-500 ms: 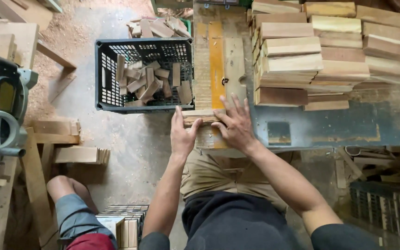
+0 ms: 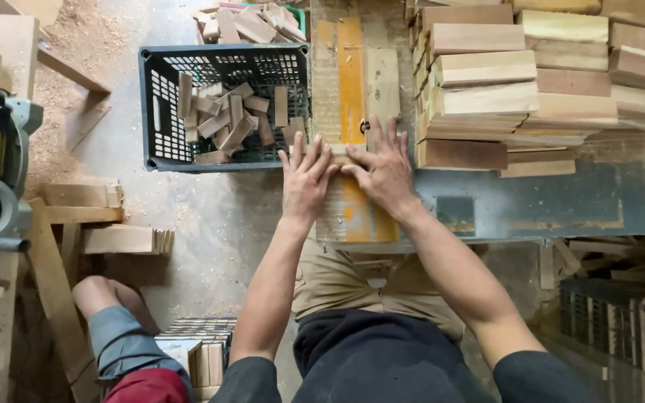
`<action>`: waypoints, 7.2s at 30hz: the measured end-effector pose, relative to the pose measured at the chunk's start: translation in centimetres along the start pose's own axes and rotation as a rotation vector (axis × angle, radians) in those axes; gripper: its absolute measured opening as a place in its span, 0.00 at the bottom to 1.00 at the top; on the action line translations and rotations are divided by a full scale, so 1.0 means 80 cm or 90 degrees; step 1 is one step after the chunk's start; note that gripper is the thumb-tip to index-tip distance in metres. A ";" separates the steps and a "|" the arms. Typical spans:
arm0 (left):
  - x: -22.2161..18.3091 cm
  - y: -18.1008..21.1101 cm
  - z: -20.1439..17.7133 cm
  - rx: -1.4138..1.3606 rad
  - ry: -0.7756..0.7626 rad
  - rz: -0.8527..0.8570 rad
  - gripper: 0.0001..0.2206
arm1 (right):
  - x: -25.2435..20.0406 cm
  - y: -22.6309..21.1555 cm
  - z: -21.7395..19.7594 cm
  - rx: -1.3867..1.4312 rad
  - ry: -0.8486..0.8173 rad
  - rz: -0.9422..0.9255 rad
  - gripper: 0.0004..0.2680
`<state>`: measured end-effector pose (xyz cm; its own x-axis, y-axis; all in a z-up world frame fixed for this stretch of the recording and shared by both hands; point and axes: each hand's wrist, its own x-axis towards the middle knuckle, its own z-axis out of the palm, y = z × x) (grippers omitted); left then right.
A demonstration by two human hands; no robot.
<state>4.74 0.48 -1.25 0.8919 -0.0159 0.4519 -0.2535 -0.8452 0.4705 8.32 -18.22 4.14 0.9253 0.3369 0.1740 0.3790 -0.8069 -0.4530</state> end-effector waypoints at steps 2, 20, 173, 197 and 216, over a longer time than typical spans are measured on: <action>0.015 -0.010 0.011 0.011 -0.012 -0.002 0.20 | 0.015 0.009 0.008 -0.010 -0.002 0.014 0.16; 0.071 -0.053 0.059 0.026 -0.034 -0.018 0.22 | 0.085 0.030 0.013 -0.032 -0.019 0.051 0.16; 0.087 -0.037 0.046 -0.029 0.047 -0.051 0.22 | 0.092 0.031 0.017 -0.047 0.027 0.042 0.15; 0.224 -0.079 0.107 0.224 -0.020 -0.144 0.37 | 0.239 0.127 0.096 -0.057 -0.165 0.216 0.22; 0.038 0.070 -0.143 -0.481 0.127 -0.498 0.23 | -0.035 -0.031 -0.043 0.172 0.018 -0.171 0.23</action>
<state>1.77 1.77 11.43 0.8463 0.5249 -0.0908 0.1303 -0.0387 0.9907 4.87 -18.83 7.79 0.7953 0.5020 0.3398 0.5940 -0.5335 -0.6021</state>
